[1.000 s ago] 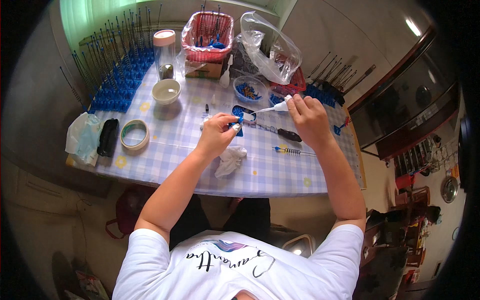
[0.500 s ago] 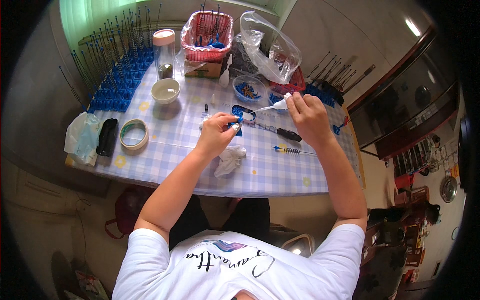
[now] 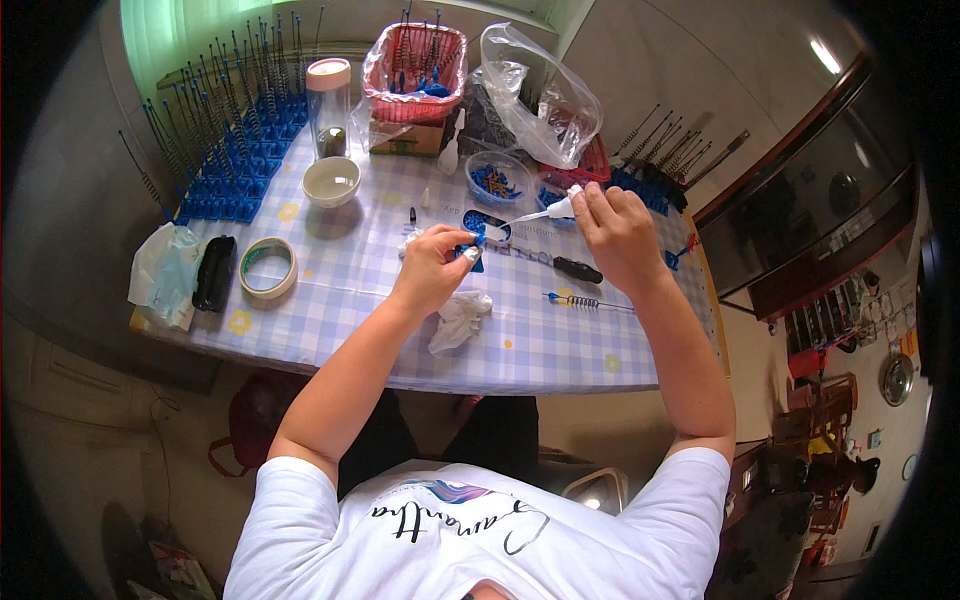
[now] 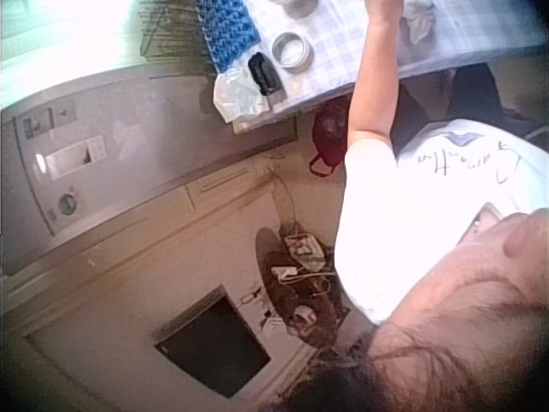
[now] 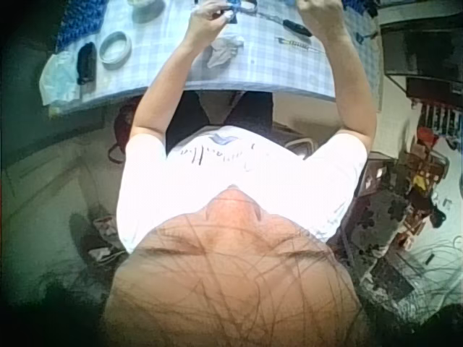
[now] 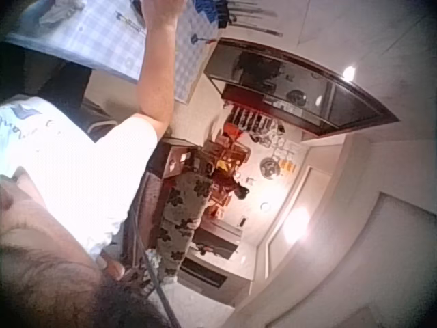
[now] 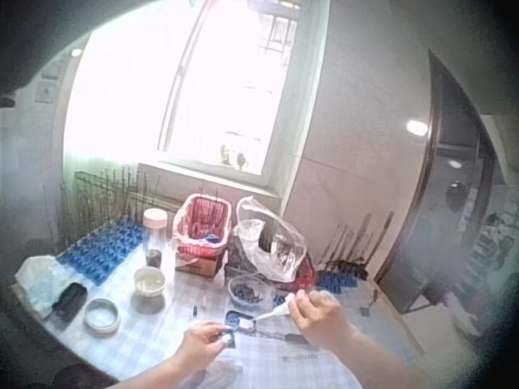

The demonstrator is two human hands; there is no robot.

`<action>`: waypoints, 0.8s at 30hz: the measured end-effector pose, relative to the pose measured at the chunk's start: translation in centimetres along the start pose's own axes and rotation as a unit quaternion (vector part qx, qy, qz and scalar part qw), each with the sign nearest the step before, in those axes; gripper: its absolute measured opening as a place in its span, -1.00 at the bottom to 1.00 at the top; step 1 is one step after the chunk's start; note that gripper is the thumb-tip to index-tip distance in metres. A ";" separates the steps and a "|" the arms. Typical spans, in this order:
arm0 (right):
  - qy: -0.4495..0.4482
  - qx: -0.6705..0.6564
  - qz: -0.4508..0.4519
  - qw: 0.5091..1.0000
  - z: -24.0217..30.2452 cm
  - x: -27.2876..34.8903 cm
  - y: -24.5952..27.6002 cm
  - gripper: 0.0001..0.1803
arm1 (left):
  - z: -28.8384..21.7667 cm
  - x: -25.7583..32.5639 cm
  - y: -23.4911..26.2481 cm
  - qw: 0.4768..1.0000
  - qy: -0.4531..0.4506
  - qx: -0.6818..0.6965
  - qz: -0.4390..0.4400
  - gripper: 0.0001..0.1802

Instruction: The person assembles small blue plastic lighting components by attaching coiled wires and small pins to the blue plastic housing, using a small screwdriver.

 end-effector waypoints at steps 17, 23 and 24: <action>0.006 -0.002 -0.013 1.000 0.0 -0.3 0.1 -0.72 | -0.2 0.1 0.0 1.000 0.000 -0.010 -0.002 -0.81; 0.007 0.002 -0.007 1.000 -0.1 -0.4 0.2 -0.72 | -0.1 0.1 0.0 1.000 -0.011 -0.020 -0.005 -0.82; 0.008 0.002 -0.008 1.000 -0.1 -0.4 0.2 -0.72 | -0.1 0.1 0.0 1.000 -0.009 -0.021 -0.005 -0.82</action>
Point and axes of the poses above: each hand's wrist, its own x-axis away from the middle knuckle, its own y-axis out of the back of the hand, z = x × y, the point moved 1 cm from there along -x, towards the middle knuckle, and after that the axes turned 14 degrees about x, right-handed, at the moved point
